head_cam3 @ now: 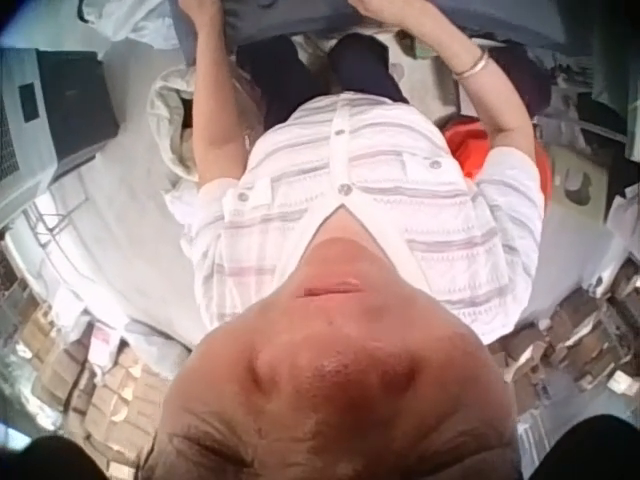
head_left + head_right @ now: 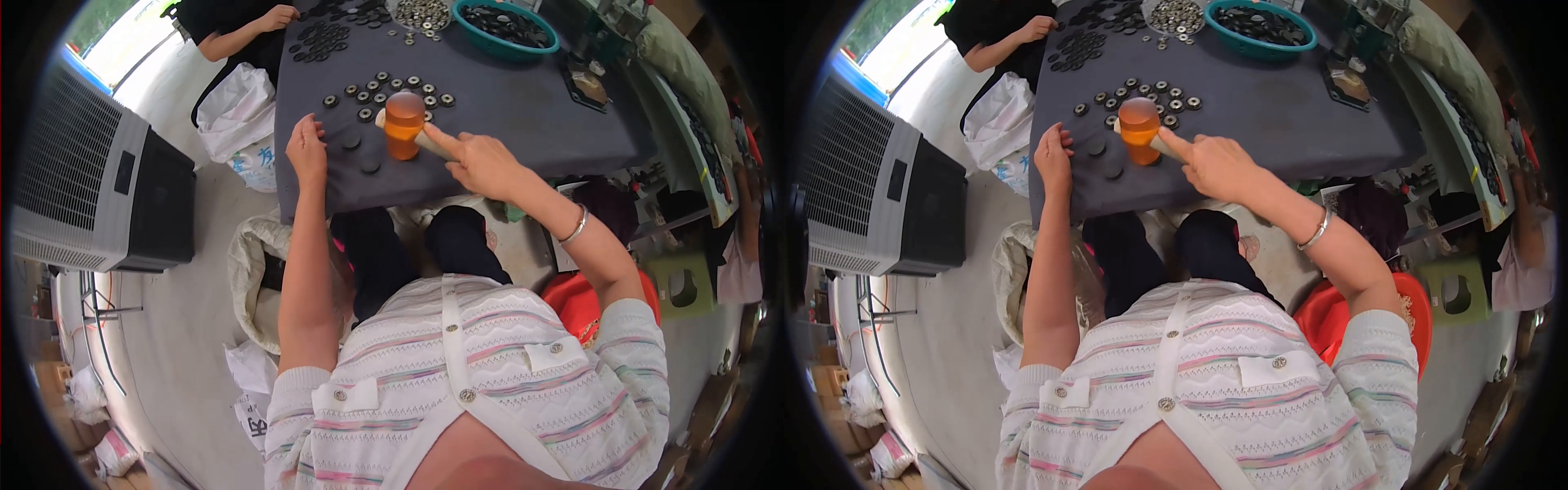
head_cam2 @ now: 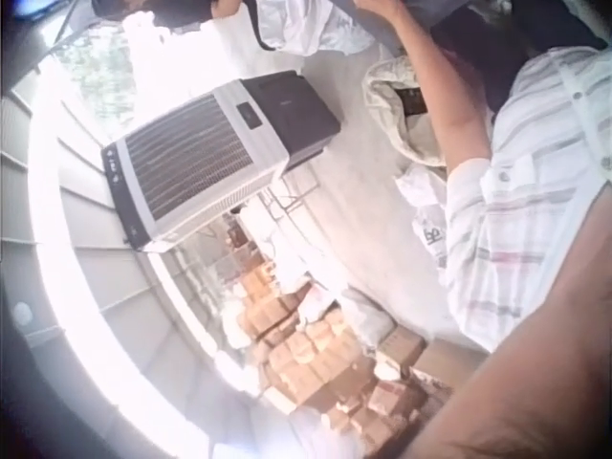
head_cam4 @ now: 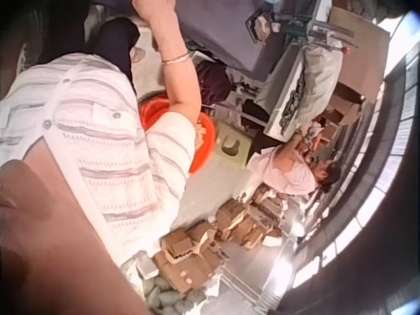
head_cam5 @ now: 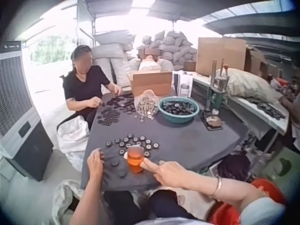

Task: The person assembles small hardware components by hammering metal bearings into plastic rings with a soft-faced mallet at a workbench.

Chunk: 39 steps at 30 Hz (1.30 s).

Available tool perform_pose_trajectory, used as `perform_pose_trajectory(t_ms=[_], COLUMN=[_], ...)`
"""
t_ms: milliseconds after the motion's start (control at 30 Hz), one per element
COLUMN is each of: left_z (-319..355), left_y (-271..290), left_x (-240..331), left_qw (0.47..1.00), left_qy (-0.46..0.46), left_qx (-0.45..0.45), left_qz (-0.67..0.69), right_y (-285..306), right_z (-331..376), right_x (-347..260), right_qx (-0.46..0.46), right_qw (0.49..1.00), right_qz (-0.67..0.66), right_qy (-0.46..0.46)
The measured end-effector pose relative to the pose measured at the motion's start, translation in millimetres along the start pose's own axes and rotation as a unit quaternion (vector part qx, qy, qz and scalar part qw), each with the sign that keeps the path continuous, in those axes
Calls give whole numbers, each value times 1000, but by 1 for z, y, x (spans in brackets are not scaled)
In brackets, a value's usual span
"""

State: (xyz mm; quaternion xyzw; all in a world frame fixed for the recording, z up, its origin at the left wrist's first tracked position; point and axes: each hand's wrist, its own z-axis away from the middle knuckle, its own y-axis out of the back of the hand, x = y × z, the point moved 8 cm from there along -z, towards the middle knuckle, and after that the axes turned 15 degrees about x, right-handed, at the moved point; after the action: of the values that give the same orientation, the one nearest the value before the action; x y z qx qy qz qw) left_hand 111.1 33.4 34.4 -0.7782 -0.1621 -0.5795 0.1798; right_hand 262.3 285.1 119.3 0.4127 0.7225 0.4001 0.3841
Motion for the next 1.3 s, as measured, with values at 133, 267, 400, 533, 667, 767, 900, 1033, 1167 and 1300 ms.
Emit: perform_pose_trajectory(t_ms=[133, 267, 400, 533, 667, 767, 900, 1033, 1167, 1300], left_z=[-4, -2, -3, 29, 46, 43, 73, 103, 106, 117], left_y=[3, -11, -3, -33, -45, -45, -43, -51, -64, -92], left_x=[3, 9, 6, 38, 54, 54, 72, 69, 68, 86], left_qw=[1000, 999, 978, 930, 830, 836, 869, 816, 803, 856], left_qy=[-11, -31, -190, -241, -368, -335, -277, -340, -305, -325], left_qx=[10, -18, -42, -174, -255, -276, -317, -323, -361, -320], left_qz=[12, 16, -80, -218, -334, -336, -261, -338, -364, -242], right_y=[15, -20, -17, 30, 36, 29, 19, 12, 12, 12], right_z=[-12, -8, -18, 3, 25, 47, 67, 65, 72, 73], right_x=[-35, -39, -29, 48, 127, 171, 190, 197, 194, 194], right_qx=[53, 1, -8, 281, 270, 264, 275, 260, 268, 289], right_qw=[997, 999, 999, 928, 868, 851, 796, 774, 749, 748], right_qz=[-58, 20, -33, -239, -317, -314, -394, -433, -476, -474], right_qy=[19, 29, 22, -41, -270, -328, -368, -381, -375, -363])
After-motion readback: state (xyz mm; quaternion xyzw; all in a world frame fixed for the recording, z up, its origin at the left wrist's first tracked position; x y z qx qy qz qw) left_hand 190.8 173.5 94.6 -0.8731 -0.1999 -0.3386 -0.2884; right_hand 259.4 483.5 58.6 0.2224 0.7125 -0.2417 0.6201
